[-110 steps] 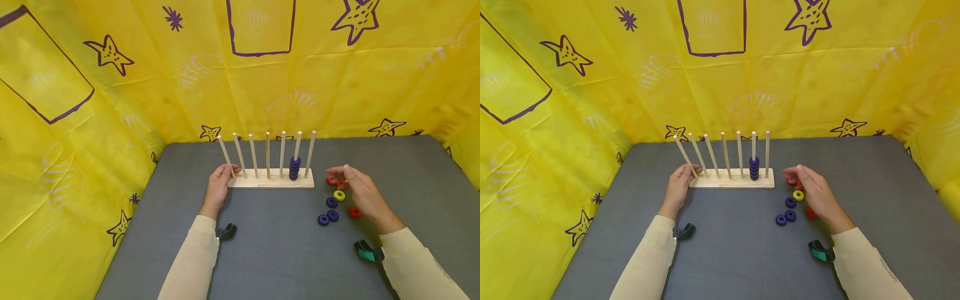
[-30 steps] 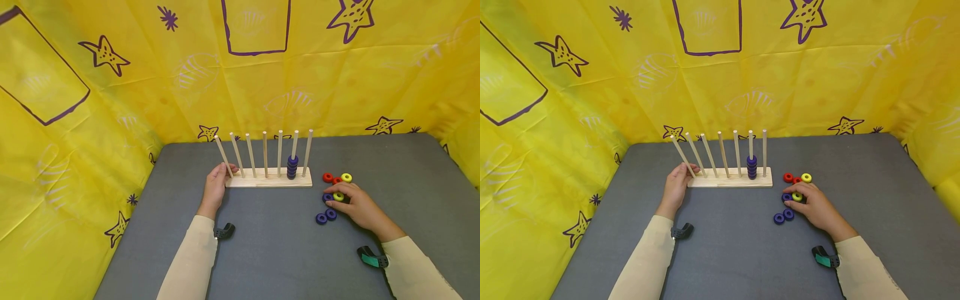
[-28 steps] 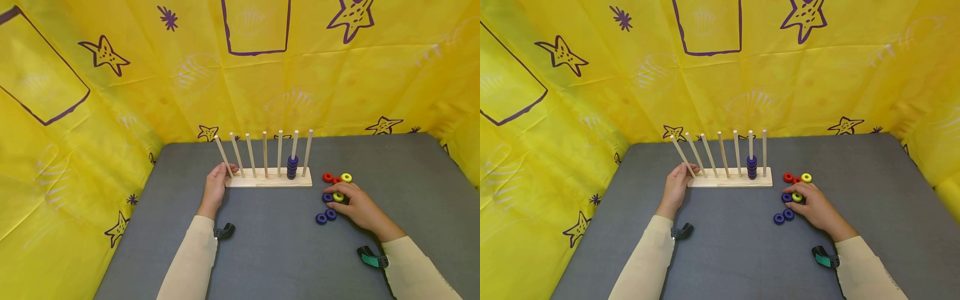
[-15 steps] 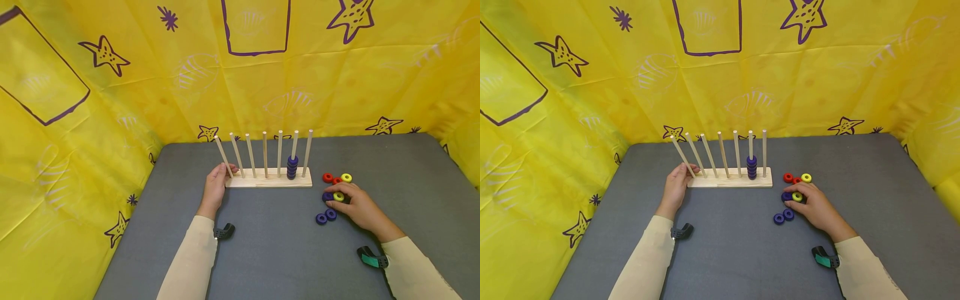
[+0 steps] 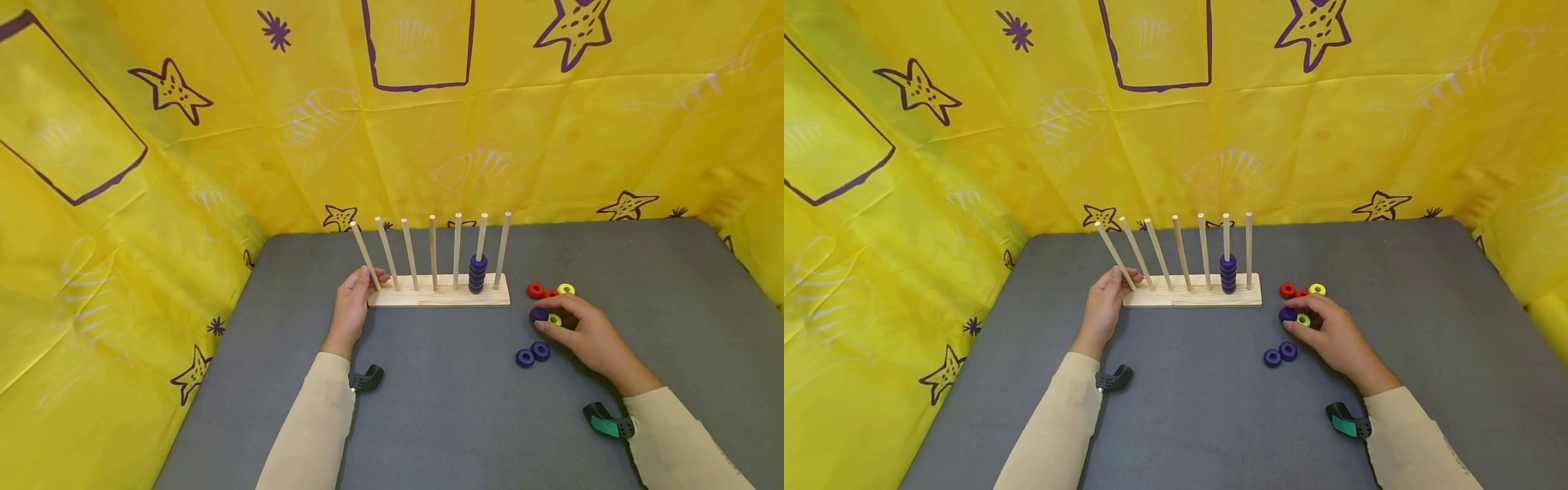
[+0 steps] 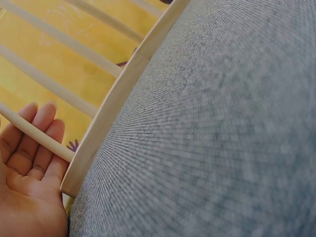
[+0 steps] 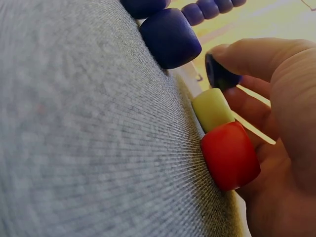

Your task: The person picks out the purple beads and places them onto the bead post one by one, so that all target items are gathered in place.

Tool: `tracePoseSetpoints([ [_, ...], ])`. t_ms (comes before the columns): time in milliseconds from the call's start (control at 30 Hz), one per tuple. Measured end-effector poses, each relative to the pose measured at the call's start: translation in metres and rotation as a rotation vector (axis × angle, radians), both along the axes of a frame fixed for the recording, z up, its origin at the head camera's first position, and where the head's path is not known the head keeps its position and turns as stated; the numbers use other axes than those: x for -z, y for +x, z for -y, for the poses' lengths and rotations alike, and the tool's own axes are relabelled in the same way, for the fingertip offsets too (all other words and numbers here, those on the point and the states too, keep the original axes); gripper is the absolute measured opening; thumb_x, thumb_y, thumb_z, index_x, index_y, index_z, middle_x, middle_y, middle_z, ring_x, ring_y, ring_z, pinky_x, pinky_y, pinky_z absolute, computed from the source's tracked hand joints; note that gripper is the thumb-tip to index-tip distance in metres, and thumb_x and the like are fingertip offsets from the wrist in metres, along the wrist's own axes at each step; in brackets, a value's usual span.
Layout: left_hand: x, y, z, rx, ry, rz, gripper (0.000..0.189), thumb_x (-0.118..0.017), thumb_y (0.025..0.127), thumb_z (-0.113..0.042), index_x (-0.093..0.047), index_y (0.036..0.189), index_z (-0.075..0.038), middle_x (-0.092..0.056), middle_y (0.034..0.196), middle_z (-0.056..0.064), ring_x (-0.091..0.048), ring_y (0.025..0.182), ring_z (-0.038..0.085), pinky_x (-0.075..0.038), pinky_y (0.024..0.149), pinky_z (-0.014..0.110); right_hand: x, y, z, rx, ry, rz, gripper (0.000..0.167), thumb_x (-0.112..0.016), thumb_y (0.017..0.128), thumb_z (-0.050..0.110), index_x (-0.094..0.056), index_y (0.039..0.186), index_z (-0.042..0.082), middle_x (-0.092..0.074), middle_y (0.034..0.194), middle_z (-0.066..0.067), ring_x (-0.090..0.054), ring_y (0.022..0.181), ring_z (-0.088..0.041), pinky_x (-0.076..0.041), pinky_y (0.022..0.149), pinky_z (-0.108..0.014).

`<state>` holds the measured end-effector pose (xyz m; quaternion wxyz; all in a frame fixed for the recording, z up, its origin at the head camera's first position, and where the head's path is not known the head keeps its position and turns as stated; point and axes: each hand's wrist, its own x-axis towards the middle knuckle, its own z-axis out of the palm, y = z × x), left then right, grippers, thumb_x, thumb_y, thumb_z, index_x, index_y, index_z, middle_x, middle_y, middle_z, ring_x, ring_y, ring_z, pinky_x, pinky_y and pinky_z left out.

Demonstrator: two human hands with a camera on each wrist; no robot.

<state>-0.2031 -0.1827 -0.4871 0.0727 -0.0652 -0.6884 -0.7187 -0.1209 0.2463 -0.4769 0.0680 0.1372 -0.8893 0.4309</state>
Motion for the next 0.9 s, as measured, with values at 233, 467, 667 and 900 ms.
tracePoseSetpoints([
  [233,-0.0016,0.0009,-0.0007,-0.003,0.01,0.003,0.05,-0.049,0.119,-0.034,-0.069,0.123,0.012,-0.072,0.119,0.028,-0.069,0.12,0.036,-0.05,0.11,0.043,-0.0027,0.0007,0.001,0.036,-0.059,-0.045,0.031,-0.086,0.094,0.001,-0.076,0.123,0.003,-0.07,0.117,-0.012,-0.063,0.095,-0.014,-0.049,0.08,-0.011],
  [467,-0.0024,0.0012,-0.0007,-0.013,-0.014,0.017,0.051,-0.048,0.119,-0.035,-0.07,0.123,0.01,-0.074,0.119,0.025,-0.069,0.12,0.034,-0.051,0.109,0.042,-0.0039,0.0014,0.0027,0.037,-0.119,-0.103,0.032,-0.085,0.09,-0.008,-0.075,0.119,-0.001,-0.068,0.111,-0.012,-0.062,0.086,-0.004,-0.05,0.077,-0.01],
  [667,-0.0021,0.0007,-0.0013,-0.015,-0.026,0.019,0.049,-0.048,0.119,-0.035,-0.071,0.122,0.009,-0.075,0.118,0.022,-0.07,0.119,0.03,-0.051,0.107,0.038,-0.0041,0.0015,0.0033,0.039,-0.141,-0.144,0.035,-0.085,0.087,-0.014,-0.076,0.119,-0.004,-0.066,0.111,-0.013,-0.061,0.086,-0.003,-0.05,0.077,-0.009],
  [900,-0.0019,0.0008,-0.0013,-0.01,-0.012,0.016,0.049,-0.049,0.119,-0.035,-0.07,0.123,0.009,-0.074,0.119,0.023,-0.07,0.119,0.031,-0.05,0.11,0.041,-0.0077,0.0006,0.0064,0.051,-0.151,-0.157,0.037,-0.085,0.086,-0.015,-0.076,0.12,-0.005,-0.065,0.115,-0.014,-0.062,0.086,-0.007,-0.05,0.077,-0.008],
])
